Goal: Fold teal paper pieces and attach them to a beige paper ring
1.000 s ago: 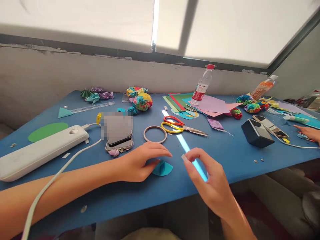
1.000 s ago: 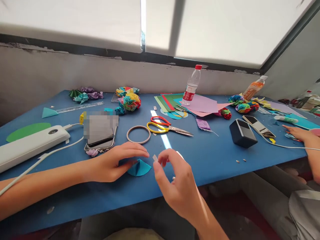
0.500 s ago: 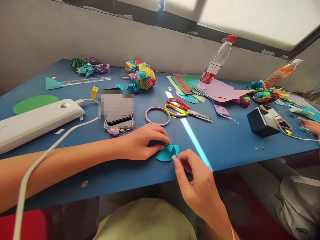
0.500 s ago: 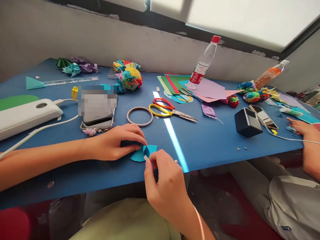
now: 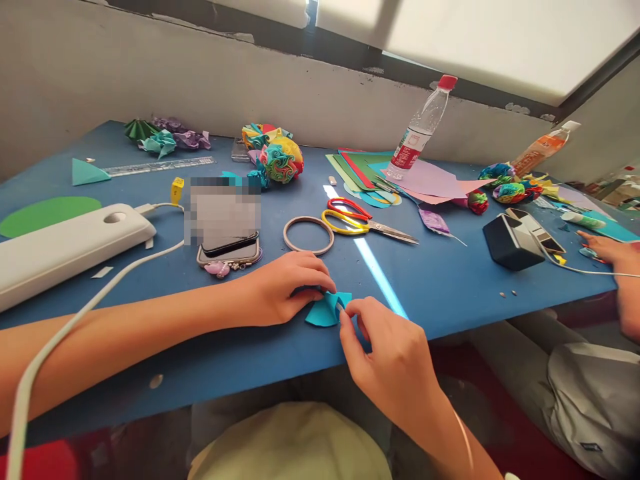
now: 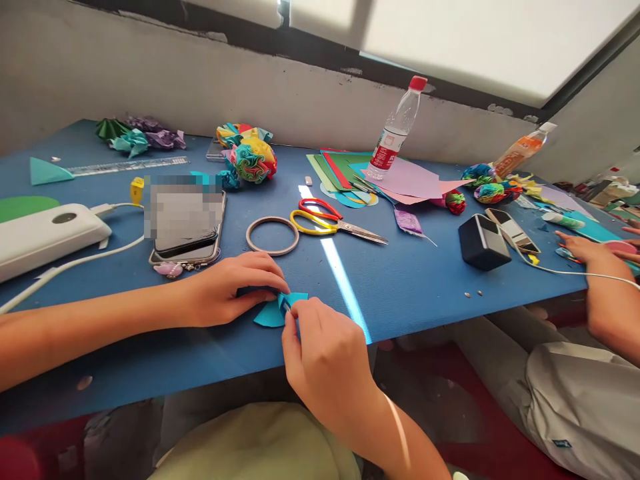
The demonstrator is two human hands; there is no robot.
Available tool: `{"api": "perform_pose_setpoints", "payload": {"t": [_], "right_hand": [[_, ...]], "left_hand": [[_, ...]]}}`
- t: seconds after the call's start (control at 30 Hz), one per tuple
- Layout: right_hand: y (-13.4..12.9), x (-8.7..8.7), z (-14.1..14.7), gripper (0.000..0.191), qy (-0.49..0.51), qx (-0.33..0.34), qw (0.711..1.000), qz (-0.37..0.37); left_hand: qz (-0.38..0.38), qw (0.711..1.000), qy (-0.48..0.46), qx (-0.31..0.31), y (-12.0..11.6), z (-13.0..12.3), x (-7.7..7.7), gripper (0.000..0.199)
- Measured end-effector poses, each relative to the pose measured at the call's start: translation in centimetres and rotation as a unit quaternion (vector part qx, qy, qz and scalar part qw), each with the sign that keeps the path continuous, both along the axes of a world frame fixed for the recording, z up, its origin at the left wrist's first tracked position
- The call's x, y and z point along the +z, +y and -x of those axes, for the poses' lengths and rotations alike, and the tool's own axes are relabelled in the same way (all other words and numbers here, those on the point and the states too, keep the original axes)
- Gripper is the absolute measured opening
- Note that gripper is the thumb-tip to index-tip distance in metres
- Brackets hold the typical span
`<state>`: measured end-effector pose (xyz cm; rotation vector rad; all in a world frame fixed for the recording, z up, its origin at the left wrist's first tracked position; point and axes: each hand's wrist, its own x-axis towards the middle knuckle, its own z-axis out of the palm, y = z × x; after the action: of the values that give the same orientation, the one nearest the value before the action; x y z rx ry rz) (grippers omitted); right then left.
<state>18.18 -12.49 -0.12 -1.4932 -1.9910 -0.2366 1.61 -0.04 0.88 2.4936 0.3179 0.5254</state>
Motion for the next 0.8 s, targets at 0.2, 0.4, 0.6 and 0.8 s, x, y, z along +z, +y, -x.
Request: {"api": "perform_pose_setpoints", "payload": {"t": [0.2, 0.4, 0.6, 0.8], "right_hand": [[0.4, 0.4, 0.3, 0.018, -0.099, -0.026, 0.993, -0.066], [0.7, 0.4, -0.6, 0.015, -0.084, 0.04, 0.996, -0.018], [1.0, 0.4, -1.4, 0.013, -0.019, 0.074, 0.996, 0.039], [1.3, 0.6, -1.1, 0.025, -0.091, 0.043, 0.995, 0.011]], "left_hand": [[0.044, 0.999, 0.007, 0.028, 0.1, 0.0, 0.1, 0.022], [0.028, 0.999, 0.002, 0.027, 0.1, -0.1, -0.1, 0.022], [0.017, 0.999, 0.003, 0.026, 0.1, -0.1, -0.1, 0.022], [0.039, 0.999, -0.001, 0.035, 0.1, -0.2, 0.0, 0.019]]}}
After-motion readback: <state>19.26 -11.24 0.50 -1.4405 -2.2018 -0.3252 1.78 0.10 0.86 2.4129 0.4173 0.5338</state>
